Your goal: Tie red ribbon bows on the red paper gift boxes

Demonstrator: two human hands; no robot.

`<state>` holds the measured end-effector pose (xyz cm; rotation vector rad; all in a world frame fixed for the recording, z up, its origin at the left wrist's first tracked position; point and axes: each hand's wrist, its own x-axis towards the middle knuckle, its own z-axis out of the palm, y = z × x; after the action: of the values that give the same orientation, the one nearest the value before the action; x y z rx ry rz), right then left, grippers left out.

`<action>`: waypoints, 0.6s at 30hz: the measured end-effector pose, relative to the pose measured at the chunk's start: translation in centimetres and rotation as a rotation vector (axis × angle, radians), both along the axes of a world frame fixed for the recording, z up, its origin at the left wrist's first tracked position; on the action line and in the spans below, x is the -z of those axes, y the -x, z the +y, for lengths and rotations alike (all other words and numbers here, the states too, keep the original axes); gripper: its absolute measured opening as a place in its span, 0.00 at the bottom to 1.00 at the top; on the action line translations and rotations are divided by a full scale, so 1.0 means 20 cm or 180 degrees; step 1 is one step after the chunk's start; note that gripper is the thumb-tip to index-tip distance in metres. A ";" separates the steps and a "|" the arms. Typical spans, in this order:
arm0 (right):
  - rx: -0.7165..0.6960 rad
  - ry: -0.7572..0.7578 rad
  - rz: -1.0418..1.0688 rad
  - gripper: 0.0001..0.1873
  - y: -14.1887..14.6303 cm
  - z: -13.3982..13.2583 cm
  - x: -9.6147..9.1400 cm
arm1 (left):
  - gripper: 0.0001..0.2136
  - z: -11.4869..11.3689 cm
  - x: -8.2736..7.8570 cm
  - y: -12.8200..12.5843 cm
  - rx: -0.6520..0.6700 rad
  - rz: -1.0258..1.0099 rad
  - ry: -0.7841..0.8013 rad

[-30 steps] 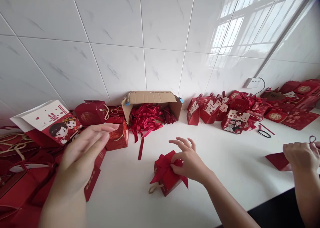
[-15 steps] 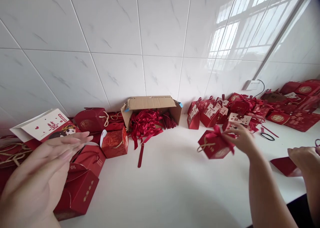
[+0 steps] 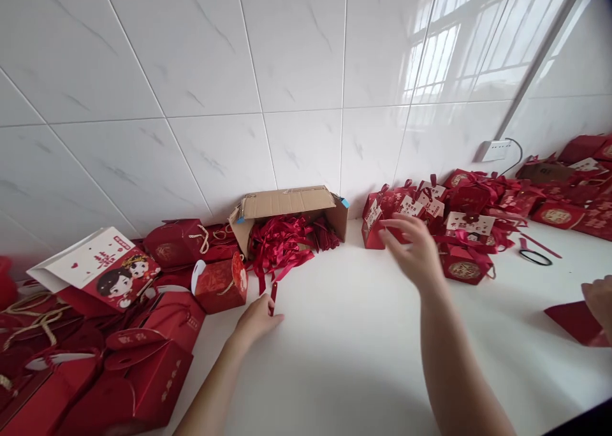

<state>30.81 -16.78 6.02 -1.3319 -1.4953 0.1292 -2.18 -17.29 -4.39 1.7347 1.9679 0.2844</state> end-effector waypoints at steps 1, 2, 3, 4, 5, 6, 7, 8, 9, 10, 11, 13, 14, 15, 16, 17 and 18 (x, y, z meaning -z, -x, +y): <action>-0.0296 0.0188 -0.0252 0.13 0.07 0.01 0.01 | 0.12 0.01 0.03 0.01 -0.0055 0.0031 -0.0031; -0.0621 0.0430 -0.0463 0.14 0.13 0.01 0.03 | 0.13 0.02 0.05 0.02 -0.0110 0.0061 -0.0050; -0.0949 0.0710 -0.0641 0.15 0.17 0.00 0.05 | 0.14 0.02 0.06 0.04 -0.0159 0.0087 -0.0057; -0.1243 0.1000 -0.0799 0.16 0.21 0.00 0.07 | 0.16 0.02 0.06 0.06 -0.0201 0.0108 -0.0055; -0.1476 0.1287 -0.0945 0.16 0.23 0.00 0.09 | 0.16 0.02 0.06 0.09 -0.0235 0.0123 -0.0041; -0.1622 0.1542 -0.1096 0.17 0.25 0.00 0.11 | 0.16 0.02 0.05 0.11 -0.0257 0.0130 -0.0015; -0.1680 0.1748 -0.1257 0.18 0.25 0.00 0.13 | 0.15 0.03 0.05 0.12 -0.0266 0.0124 0.0019; -0.1670 0.1892 -0.1416 0.19 0.24 0.01 0.14 | 0.13 0.03 0.05 0.13 -0.0258 0.0103 0.0056; -0.1627 0.1978 -0.1557 0.20 0.24 0.02 0.16 | 0.11 0.02 0.04 0.13 -0.0228 0.0066 0.0097; -0.1587 0.2020 -0.1659 0.20 0.23 0.04 0.17 | 0.09 0.02 0.03 0.12 -0.0175 0.0016 0.0145; -0.1581 0.2041 -0.1702 0.20 0.23 0.05 0.18 | 0.08 0.01 0.02 0.11 -0.0100 -0.0048 0.0195; -0.1688 0.2055 -0.1660 0.22 0.24 0.07 0.20 | 0.07 -0.01 -0.02 0.05 0.0141 -0.0214 0.0311; -0.1812 0.2046 -0.1612 0.25 0.25 0.08 0.21 | 0.07 -0.04 -0.05 0.02 0.0304 -0.0309 0.0374; -0.2004 0.2037 -0.1568 0.29 0.28 0.08 0.21 | 0.06 -0.07 -0.08 -0.02 0.0481 -0.0409 0.0444; -0.2245 0.2042 -0.1539 0.32 0.30 0.08 0.22 | 0.06 -0.10 -0.13 -0.05 0.0674 -0.0497 0.0504; -0.2520 0.2074 -0.1531 0.33 0.33 0.07 0.22 | 0.06 -0.13 -0.18 -0.09 0.0853 -0.0568 0.0524; -0.2819 0.2148 -0.1545 0.32 0.35 0.07 0.22 | 0.07 -0.17 -0.23 -0.11 0.1023 -0.0623 0.0514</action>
<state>23.80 -15.43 1.59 -1.1276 -2.5282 1.0056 0.10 -20.73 0.29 1.8082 1.5049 0.1698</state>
